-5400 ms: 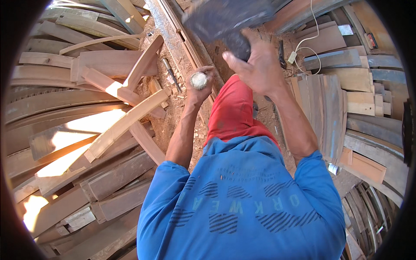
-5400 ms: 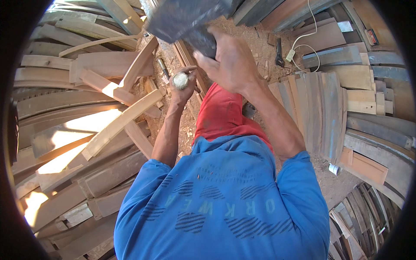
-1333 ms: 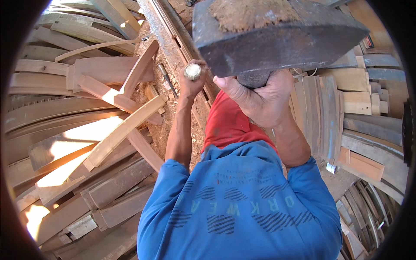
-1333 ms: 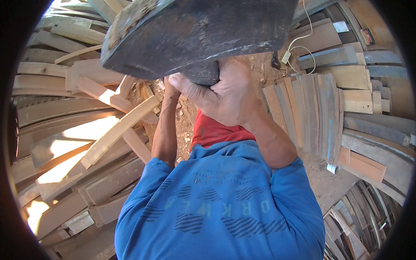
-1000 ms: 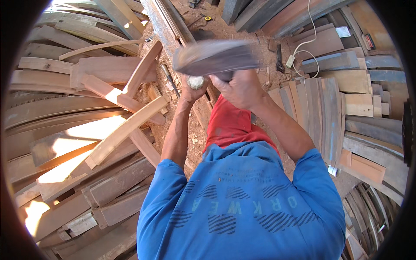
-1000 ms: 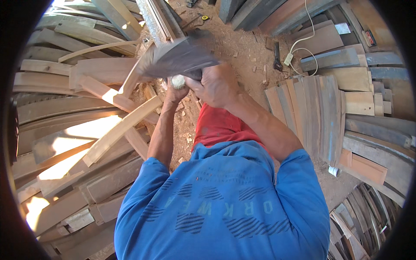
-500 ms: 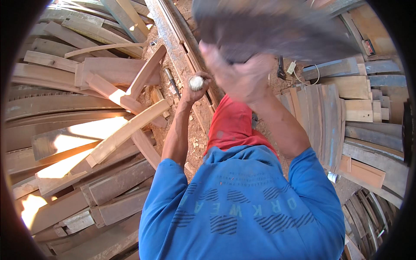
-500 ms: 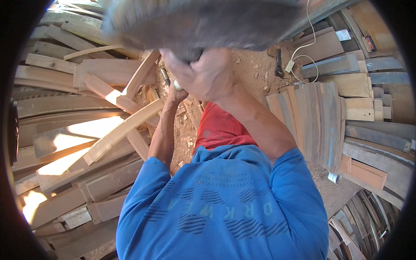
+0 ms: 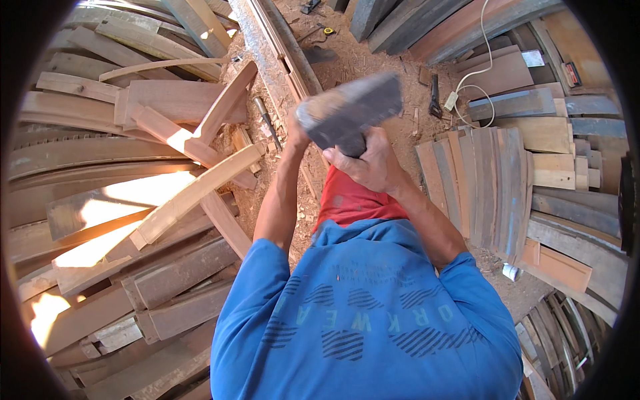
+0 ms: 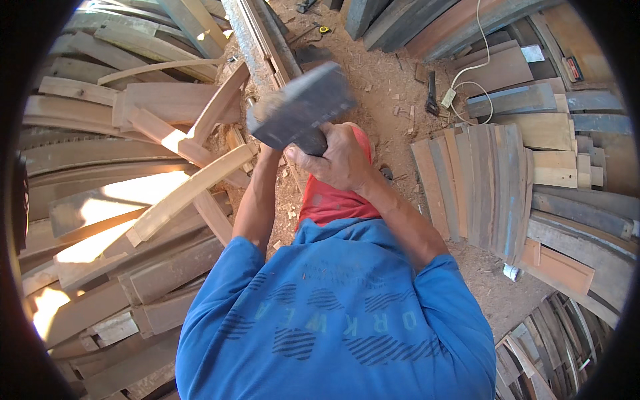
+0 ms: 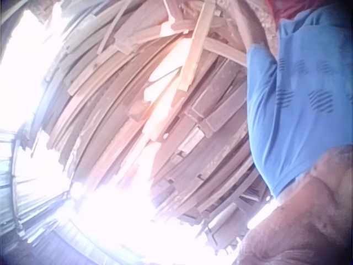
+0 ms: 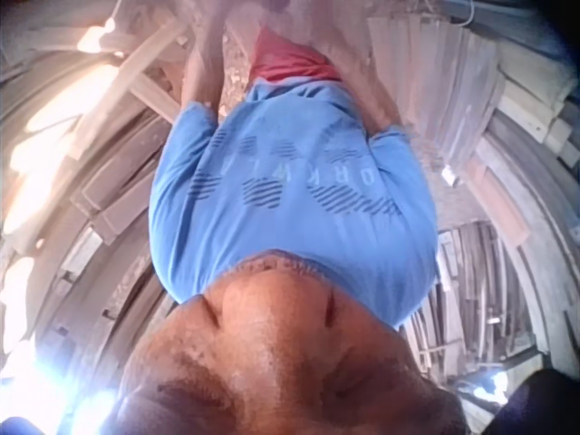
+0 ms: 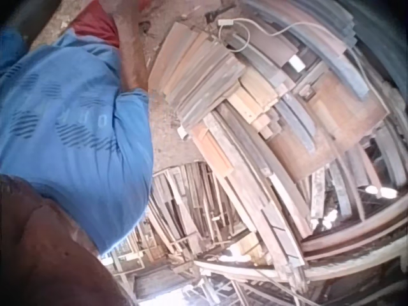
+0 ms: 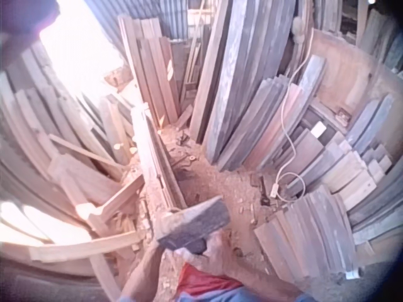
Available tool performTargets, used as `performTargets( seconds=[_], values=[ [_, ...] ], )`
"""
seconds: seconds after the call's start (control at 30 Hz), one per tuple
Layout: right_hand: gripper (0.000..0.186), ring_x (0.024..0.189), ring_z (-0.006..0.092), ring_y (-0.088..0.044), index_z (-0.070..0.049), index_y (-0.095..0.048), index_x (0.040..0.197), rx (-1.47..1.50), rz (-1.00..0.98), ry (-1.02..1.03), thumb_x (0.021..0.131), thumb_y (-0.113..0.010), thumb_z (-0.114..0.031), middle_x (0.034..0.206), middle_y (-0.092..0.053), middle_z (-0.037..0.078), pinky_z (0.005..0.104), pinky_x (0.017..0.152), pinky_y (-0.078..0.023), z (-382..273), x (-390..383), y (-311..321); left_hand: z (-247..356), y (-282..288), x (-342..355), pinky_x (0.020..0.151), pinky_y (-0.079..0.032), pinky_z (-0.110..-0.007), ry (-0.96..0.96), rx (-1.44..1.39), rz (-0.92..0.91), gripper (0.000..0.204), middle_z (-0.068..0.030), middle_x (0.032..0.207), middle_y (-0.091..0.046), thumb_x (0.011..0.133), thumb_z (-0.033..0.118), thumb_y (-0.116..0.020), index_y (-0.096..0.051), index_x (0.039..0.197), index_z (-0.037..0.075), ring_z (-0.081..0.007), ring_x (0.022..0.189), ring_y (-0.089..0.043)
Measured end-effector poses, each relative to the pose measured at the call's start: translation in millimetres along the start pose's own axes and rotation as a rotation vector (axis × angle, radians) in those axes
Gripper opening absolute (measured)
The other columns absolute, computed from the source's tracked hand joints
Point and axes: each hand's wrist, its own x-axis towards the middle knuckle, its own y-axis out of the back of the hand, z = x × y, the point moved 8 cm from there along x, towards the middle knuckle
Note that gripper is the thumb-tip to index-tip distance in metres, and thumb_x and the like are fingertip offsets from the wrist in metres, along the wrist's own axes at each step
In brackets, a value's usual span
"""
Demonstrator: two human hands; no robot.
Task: The person uses a mallet to strike a metal tool while carving a groove into a long wooden beam. They move along the beam, striking the tool repeatedly and then clearing wood chips with their hands.
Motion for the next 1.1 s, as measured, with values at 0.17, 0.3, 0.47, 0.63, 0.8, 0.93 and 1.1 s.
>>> performTargets(
  seconds=[0.17, 0.3, 0.47, 0.63, 0.8, 0.93, 1.1],
  values=[
    [0.016, 0.066, 0.0121, -0.057, -0.005, -0.065, 0.082, -0.037, 0.148, 0.198, 0.089, -0.076, -0.015, 0.073, -0.061, 0.001, 0.0307, 0.065, -0.048, 1, -29, 20, 26, 1, 9, 0.062, -0.053, -0.026, 0.219, -0.007, 0.038, 0.010, -0.0013, 0.079, -0.067, 0.092, 0.011, -0.071, -0.067, 0.100, 0.005, -0.0100, 0.071, -0.065],
    [0.016, 0.069, 0.0116, -0.060, -0.003, -0.066, 0.086, 0.078, 0.153, -0.040, 0.090, -0.076, -0.015, 0.075, -0.064, 0.001, 0.0306, 0.063, -0.049, 5, -39, 44, 43, -14, 17, 0.073, -0.054, -0.027, 0.157, 0.063, 0.002, 0.008, -0.0015, 0.086, -0.069, 0.090, 0.011, -0.072, -0.068, 0.095, 0.005, -0.0094, 0.080, -0.065],
    [0.013, 0.063, 0.0110, -0.061, -0.001, -0.065, 0.091, 0.013, 0.377, -0.003, 0.090, -0.075, -0.010, 0.071, -0.065, 0.004, 0.0281, 0.059, -0.049, -52, -24, 90, 66, -28, 15, 0.075, -0.053, -0.026, 0.118, 0.164, -0.081, 0.010, -0.0025, 0.088, -0.070, 0.088, 0.009, -0.071, -0.068, 0.096, 0.004, -0.0093, 0.083, -0.064],
    [0.026, 0.069, 0.0172, -0.066, 0.001, -0.065, 0.098, -0.116, 0.504, 0.075, 0.088, -0.077, -0.020, 0.076, -0.068, 0.008, 0.0322, 0.065, -0.053, -66, 4, 103, 67, -46, 11, 0.077, -0.054, -0.029, 0.053, 0.199, -0.150, 0.014, -0.0057, 0.090, -0.072, 0.085, 0.009, -0.071, -0.070, 0.098, 0.004, -0.0112, 0.084, -0.067],
    [0.041, 0.082, 0.0395, -0.072, 0.004, -0.065, 0.112, -0.939, -0.060, -0.255, 0.087, -0.075, -0.027, 0.089, -0.072, 0.023, 0.0441, 0.077, -0.055, 36, 20, 60, 98, -71, 12, 0.077, -0.055, -0.030, -0.250, 0.208, -0.155, 0.016, -0.0059, 0.089, -0.073, 0.083, 0.008, -0.072, -0.070, 0.098, 0.004, -0.0129, 0.084, -0.068],
    [0.031, 0.076, 0.0252, -0.065, -0.001, -0.068, 0.101, -0.736, 0.138, -0.192, 0.086, -0.076, -0.027, 0.085, -0.070, 0.013, 0.0403, 0.074, -0.053, 17, 22, 83, 59, -61, 1, 0.075, -0.055, -0.030, 0.026, 0.282, -0.224, 0.014, -0.0069, 0.090, -0.074, 0.084, 0.007, -0.071, -0.071, 0.098, 0.004, -0.0152, 0.082, -0.069],
    [0.030, 0.070, 0.0229, -0.064, 0.000, -0.068, 0.100, -0.178, 0.426, 0.052, 0.088, -0.074, -0.027, 0.077, -0.069, 0.008, 0.0372, 0.066, -0.051, -79, 39, 87, 62, -43, -7, 0.076, -0.055, -0.031, -0.021, 0.252, -0.203, 0.015, -0.0086, 0.088, -0.074, 0.084, 0.009, -0.070, -0.071, 0.098, 0.004, -0.0163, 0.082, -0.070]
  ],
)
